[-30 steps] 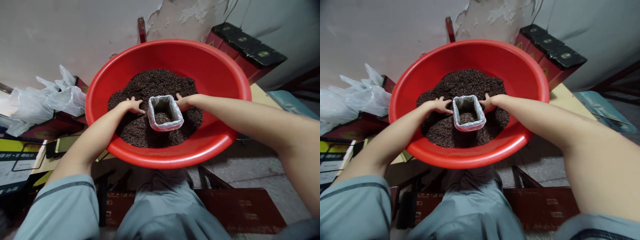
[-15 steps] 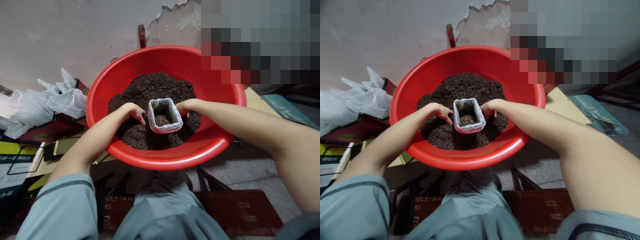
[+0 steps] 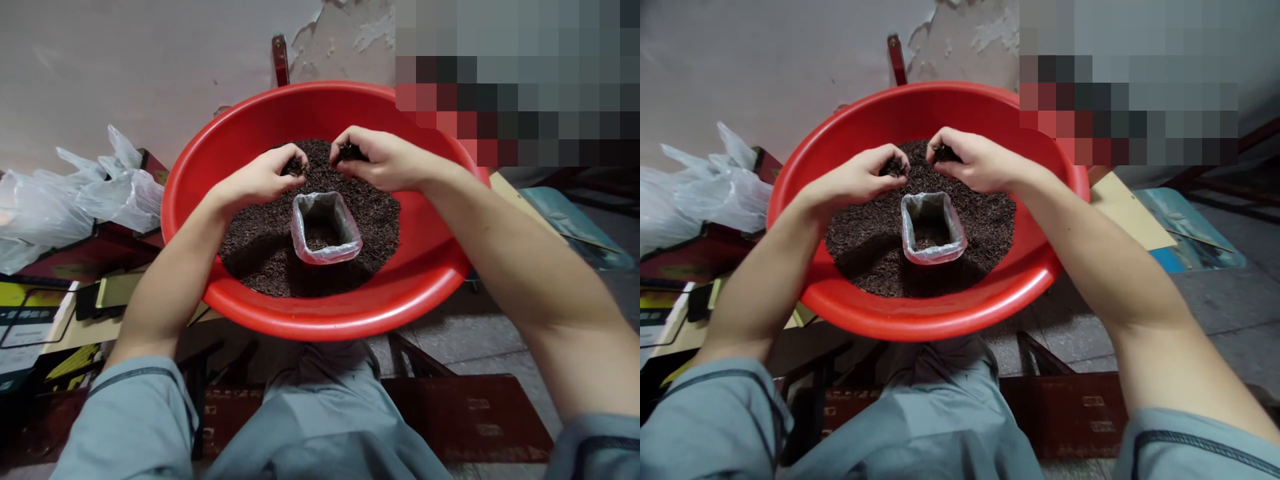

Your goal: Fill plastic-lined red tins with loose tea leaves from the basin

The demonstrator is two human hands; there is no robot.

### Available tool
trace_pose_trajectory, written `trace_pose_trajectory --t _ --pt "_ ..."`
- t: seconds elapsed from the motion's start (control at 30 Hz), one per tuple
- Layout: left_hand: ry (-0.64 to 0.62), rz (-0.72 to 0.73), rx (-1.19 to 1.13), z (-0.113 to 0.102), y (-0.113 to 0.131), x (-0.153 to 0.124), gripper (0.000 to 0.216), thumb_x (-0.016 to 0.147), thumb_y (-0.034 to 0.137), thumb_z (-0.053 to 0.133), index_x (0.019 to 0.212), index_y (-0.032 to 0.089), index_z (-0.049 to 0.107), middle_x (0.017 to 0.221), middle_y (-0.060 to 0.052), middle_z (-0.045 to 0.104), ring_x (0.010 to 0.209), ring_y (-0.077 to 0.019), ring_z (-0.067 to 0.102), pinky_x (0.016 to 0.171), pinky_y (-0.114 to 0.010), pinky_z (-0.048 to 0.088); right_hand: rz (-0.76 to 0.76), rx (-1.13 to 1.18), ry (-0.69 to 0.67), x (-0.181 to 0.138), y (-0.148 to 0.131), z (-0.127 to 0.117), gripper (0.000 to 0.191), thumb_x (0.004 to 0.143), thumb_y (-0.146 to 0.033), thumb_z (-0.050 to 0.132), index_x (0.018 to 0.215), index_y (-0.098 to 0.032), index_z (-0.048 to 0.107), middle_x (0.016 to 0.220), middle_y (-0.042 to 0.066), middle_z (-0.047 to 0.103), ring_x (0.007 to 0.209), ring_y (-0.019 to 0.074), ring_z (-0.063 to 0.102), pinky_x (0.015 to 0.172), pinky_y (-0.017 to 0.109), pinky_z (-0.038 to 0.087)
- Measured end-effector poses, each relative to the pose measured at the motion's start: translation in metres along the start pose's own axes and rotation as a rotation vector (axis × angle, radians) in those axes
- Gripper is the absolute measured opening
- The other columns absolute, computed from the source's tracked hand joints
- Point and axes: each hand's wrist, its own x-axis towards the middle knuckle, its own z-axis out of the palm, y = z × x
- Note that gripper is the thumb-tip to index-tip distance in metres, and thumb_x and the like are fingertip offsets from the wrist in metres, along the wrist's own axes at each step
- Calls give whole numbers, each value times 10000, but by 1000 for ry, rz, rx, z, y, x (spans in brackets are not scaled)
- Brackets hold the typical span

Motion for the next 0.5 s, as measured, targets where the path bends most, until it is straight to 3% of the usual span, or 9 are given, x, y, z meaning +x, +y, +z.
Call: trace_pose_trajectory --t 0.07,0.2,0.33,0.5 --pt "18 7 -147 11 11 -1 302 918 252 604 1214 193 622 1159 -61 684 1078 -233 660 947 -362 545 -79 44 -17 0 -11 6 286 969 -325 588 1220 -206 655 1180 83 728 1065 239 662 974 397 537" --pt "15 -112 -263 29 18 0 350 879 170 627 1226 204 591 1096 -43 656 1070 -260 679 917 -397 559 -190 -20 -51 2 -16 17 237 977 -354 615 1160 -239 713 1148 86 705 1088 251 645 971 402 539" --pt "23 -210 -285 29 15 0 412 872 130 633 1275 199 576 1102 -46 648 1101 -279 680 926 -432 557 -277 -53 -61 3 -12 23 245 979 -312 619 1185 -248 734 1161 87 667 1068 244 638 954 413 545" --pt "-22 -197 -354 28 17 -1 442 814 130 667 1249 184 611 1118 -40 682 1094 -257 685 932 -408 572 -336 -46 -62 1 -13 28 243 982 -278 626 1180 -259 766 1173 76 644 1051 223 636 935 400 544"
